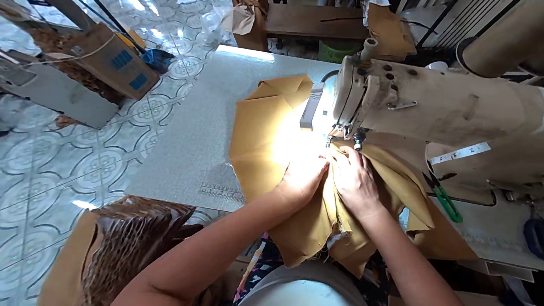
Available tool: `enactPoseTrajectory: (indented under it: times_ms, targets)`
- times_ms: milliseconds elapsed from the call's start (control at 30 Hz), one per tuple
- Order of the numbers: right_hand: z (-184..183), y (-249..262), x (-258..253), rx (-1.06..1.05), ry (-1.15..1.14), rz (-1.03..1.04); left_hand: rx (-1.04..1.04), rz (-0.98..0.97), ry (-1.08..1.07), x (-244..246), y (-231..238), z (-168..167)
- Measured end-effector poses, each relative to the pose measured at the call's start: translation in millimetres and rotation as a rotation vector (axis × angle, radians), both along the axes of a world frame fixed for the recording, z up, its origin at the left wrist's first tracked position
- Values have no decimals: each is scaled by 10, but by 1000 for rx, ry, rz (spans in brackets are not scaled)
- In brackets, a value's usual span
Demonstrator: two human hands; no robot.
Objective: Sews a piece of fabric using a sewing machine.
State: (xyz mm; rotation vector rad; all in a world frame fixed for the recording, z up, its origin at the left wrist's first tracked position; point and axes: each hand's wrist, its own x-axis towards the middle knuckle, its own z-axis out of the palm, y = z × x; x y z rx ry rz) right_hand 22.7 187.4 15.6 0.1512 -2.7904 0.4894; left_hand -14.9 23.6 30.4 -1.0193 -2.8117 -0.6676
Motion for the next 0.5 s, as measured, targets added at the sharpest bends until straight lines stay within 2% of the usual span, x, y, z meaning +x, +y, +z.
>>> enactPoseTrajectory:
  times_ms: [133,300,500]
  targets:
    - [-58,64,52,16,35,26,113,-99,242,-56,-105,-233]
    - [5,127,-88,16,50,14,113,-247,244,-206,-201,-228]
    - [-32,-2,-264,-6,-13,-50,97,-269,249,-237,-233,-235]
